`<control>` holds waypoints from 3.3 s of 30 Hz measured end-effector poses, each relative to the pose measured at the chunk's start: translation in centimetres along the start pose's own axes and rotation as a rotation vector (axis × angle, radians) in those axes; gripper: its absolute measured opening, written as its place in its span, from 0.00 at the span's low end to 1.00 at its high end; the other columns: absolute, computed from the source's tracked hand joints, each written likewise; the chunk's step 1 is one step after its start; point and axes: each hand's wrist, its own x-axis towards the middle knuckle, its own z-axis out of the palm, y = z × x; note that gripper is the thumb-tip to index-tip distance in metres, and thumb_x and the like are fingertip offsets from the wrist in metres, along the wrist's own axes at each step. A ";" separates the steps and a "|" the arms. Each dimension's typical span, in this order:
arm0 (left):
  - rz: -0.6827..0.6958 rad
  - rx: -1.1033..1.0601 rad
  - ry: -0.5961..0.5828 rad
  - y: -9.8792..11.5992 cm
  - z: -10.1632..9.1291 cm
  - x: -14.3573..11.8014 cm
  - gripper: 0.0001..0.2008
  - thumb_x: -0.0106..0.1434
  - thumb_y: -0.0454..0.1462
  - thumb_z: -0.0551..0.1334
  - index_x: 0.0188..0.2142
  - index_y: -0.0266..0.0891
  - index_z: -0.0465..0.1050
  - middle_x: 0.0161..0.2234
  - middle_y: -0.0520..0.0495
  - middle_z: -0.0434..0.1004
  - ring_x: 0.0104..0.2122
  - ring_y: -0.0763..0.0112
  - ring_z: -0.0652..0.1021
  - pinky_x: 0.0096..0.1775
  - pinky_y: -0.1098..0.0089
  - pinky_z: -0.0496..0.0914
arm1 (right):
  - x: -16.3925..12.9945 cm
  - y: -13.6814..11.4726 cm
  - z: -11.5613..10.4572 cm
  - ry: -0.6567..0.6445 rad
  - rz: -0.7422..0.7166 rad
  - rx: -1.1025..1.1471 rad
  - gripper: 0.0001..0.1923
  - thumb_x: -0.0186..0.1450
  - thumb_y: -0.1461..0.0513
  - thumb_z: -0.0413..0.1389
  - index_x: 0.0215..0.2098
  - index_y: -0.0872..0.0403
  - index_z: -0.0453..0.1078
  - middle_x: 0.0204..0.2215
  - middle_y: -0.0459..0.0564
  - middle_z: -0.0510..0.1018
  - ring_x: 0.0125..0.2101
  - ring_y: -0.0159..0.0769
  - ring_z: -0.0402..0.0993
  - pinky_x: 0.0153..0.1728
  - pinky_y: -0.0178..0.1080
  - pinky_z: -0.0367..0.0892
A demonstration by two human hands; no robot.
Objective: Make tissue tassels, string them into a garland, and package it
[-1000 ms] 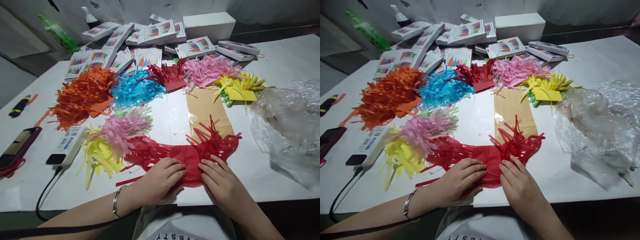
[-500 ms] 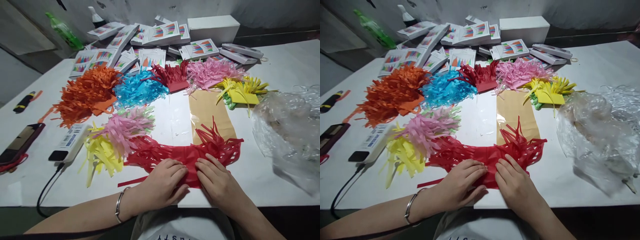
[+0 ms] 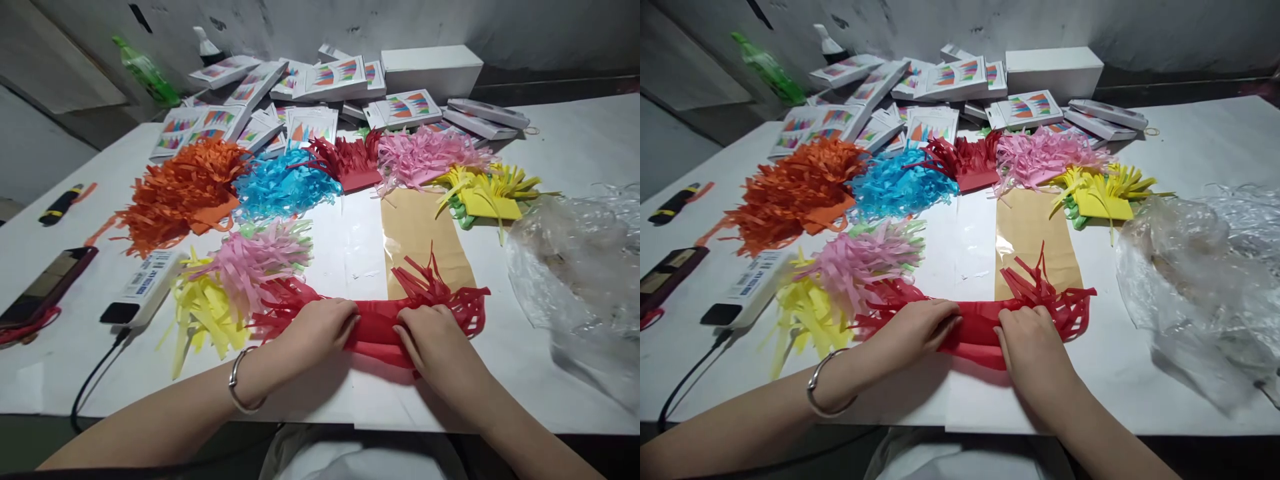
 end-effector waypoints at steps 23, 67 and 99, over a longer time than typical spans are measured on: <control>-0.051 0.198 0.097 -0.3 0.2 1.3 0.09 0.68 0.38 0.57 0.42 0.36 0.74 0.34 0.42 0.81 0.32 0.59 0.78 0.30 0.65 0.66 | -0.6 1.5 2.8 0.288 -0.520 -0.252 0.14 0.63 0.73 0.51 0.43 0.65 0.76 0.39 0.59 0.79 0.44 0.48 0.70 0.61 0.58 0.52; 0.063 0.251 0.226 -1.1 1.1 -1.6 0.14 0.72 0.36 0.56 0.32 0.36 0.77 0.40 0.42 0.77 0.40 0.58 0.70 0.42 0.57 0.60 | 0.5 0.4 2.6 0.229 -0.107 -0.228 0.16 0.72 0.67 0.48 0.27 0.54 0.68 0.28 0.51 0.72 0.33 0.41 0.64 0.43 0.47 0.56; 0.436 0.342 0.253 -1.0 2.1 -2.1 0.04 0.68 0.33 0.63 0.35 0.39 0.73 0.34 0.49 0.76 0.37 0.62 0.70 0.48 0.55 0.57 | -1.9 0.9 2.8 0.273 -0.572 -0.284 0.19 0.63 0.71 0.50 0.50 0.64 0.75 0.47 0.61 0.79 0.51 0.52 0.69 0.64 0.58 0.50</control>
